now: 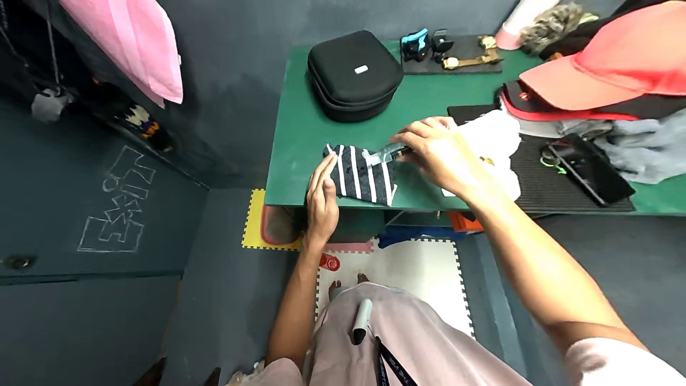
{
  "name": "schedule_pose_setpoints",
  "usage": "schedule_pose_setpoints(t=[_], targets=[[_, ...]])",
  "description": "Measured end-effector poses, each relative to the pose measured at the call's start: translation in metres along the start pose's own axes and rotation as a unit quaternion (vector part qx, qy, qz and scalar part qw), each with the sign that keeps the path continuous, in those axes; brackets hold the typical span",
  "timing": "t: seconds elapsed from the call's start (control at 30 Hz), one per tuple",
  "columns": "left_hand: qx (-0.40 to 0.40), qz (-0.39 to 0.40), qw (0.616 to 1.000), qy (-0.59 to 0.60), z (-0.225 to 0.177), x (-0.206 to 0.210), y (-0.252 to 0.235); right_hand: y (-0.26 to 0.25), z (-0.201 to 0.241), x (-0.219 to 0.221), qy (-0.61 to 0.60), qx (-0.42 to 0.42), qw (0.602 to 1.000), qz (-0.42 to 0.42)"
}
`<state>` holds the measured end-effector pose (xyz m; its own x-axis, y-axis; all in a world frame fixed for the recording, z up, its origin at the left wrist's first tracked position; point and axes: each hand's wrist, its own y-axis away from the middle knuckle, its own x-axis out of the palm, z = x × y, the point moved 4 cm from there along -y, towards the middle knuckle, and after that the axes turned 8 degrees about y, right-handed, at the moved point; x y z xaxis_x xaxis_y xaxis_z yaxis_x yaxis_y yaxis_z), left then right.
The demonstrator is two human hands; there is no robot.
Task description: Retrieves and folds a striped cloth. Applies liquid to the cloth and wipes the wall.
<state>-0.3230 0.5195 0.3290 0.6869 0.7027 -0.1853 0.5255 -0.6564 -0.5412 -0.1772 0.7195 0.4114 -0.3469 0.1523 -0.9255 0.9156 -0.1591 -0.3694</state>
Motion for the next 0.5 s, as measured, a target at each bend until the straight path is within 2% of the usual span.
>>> schedule_pose_setpoints(t=[0.13,0.3,0.5], targets=[[0.022,0.041,0.999,0.012,-0.022,0.0,-0.026,-0.003,0.005,0.002,-0.02,0.002,1.0,0.0],[0.045,0.077,0.996,-0.012,-0.017,0.003,-0.053,-0.011,0.008,0.004,-0.04,0.009,0.999,-0.014],[0.054,0.073,0.995,-0.034,-0.012,0.005,-0.056,-0.003,0.004,0.025,-0.167,0.069,0.983,-0.026]])
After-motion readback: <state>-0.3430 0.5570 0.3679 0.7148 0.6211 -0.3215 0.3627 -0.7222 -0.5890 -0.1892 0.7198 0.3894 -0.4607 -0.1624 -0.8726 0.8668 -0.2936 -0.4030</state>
